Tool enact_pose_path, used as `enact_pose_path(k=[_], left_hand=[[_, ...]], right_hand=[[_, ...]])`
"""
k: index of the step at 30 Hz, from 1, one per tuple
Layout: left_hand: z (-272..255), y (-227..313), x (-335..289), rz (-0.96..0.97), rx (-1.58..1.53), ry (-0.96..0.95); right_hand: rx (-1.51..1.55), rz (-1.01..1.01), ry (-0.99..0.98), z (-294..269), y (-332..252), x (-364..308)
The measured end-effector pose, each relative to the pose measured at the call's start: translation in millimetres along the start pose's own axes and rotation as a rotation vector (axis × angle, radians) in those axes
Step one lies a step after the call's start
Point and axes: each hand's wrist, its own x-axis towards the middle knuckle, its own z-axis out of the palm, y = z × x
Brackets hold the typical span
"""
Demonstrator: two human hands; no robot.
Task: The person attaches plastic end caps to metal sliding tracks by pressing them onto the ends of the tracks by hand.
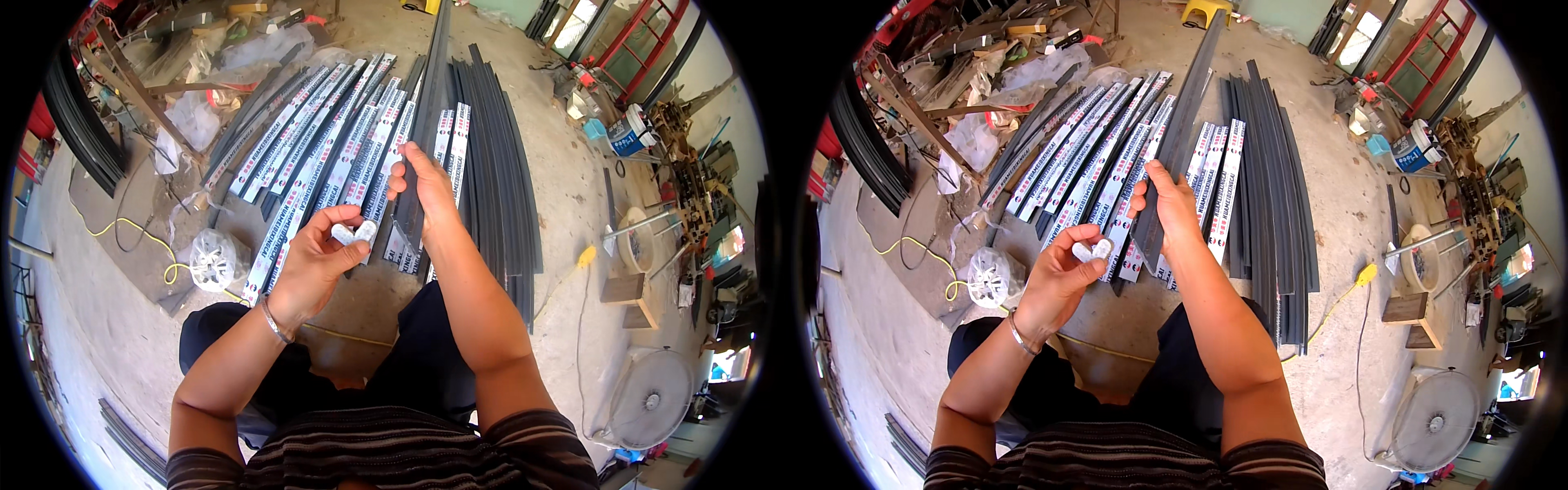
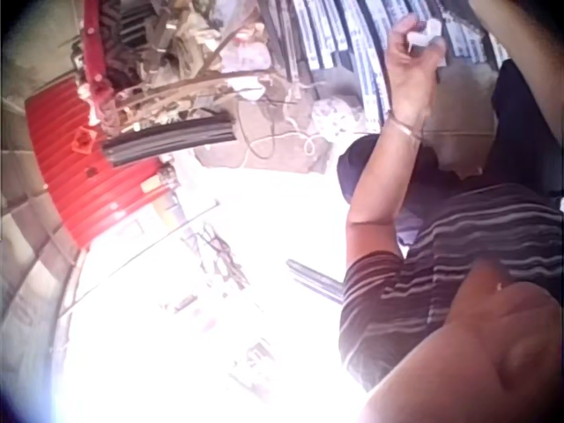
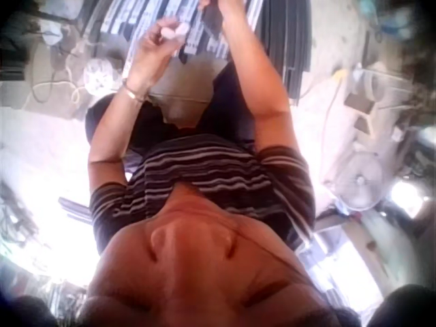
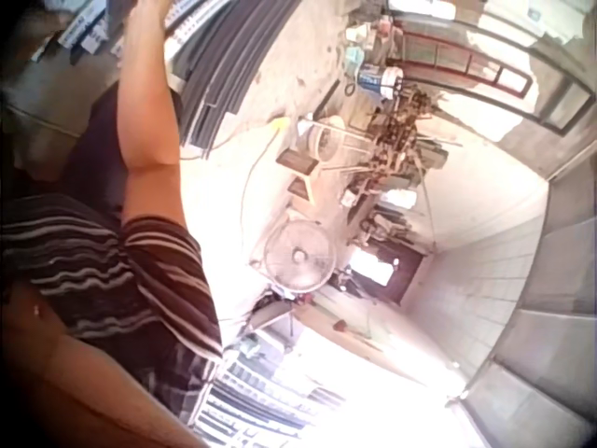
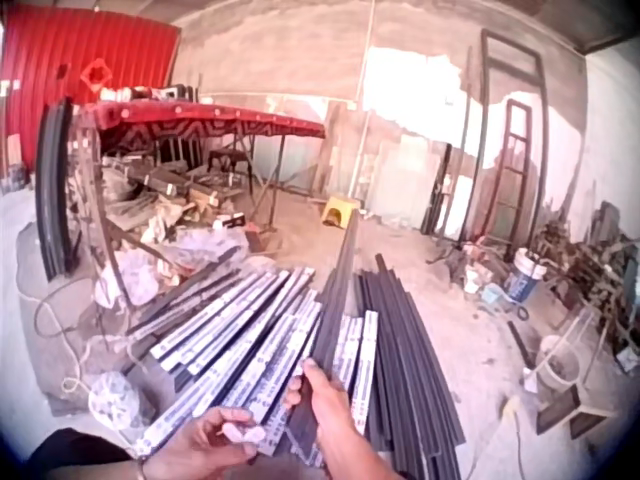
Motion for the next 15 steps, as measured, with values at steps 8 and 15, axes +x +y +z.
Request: enact_pose_path(k=[8,15], left_hand=[[5.4,4.7,-6.4,-0.244,0.207,-0.065],[2.6,-5.5,-2.9,-0.245,0.244,-0.024]], right_hand=[[-0.011,-0.018,-0.005,8.9,5.4,-4.2],[-0.051,-0.063,-0.004,12.4,7.5,-8.6]])
